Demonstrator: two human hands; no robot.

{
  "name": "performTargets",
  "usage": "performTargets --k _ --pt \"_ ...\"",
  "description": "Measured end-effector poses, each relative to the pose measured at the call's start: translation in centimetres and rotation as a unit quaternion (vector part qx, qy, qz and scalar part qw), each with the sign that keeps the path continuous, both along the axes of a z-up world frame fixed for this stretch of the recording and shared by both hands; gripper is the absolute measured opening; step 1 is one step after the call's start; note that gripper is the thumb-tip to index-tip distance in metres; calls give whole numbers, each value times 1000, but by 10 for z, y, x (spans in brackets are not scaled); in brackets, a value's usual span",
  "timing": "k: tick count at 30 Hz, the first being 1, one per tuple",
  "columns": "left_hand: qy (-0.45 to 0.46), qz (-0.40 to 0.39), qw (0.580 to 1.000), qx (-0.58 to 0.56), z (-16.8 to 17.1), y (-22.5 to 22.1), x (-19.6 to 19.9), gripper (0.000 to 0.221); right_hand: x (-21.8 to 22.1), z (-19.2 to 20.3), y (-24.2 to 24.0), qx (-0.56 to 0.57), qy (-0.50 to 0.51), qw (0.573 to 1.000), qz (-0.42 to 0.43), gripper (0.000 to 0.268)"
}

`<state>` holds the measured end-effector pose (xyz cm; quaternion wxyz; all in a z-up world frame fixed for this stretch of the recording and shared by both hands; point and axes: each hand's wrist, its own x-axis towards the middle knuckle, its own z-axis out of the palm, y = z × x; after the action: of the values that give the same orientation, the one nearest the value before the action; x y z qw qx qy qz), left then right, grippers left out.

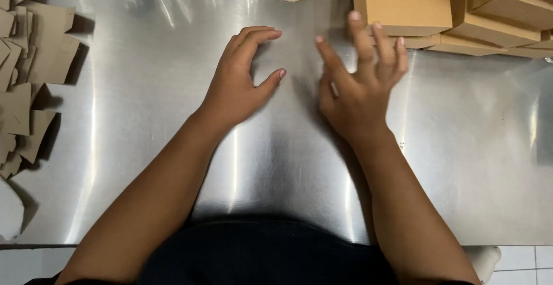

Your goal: The person assembles a flat cardboard box blank into a three-dimensional container. They fold the side flaps upward, tuck the locking tabs into their slots, and secure the top flaps to form a finished box.

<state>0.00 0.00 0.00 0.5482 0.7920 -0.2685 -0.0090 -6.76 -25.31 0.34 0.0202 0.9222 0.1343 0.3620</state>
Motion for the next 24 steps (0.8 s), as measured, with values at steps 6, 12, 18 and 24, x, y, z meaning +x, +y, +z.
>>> performTargets --k 6,12,18,24 --pt "3 -3 1000 12 3 0 0 51 8 -1 14 -63 109 985 -114 68" --pt "2 6 999 44 -2 -1 0 51 12 -3 11 -47 141 976 -159 80" --pt "0 5 999 44 -3 -1 1 50 15 -1 5 11 150 976 -159 81" --pt "-50 10 995 -81 -23 2 10 45 8 -3 0 103 46 994 11 44"
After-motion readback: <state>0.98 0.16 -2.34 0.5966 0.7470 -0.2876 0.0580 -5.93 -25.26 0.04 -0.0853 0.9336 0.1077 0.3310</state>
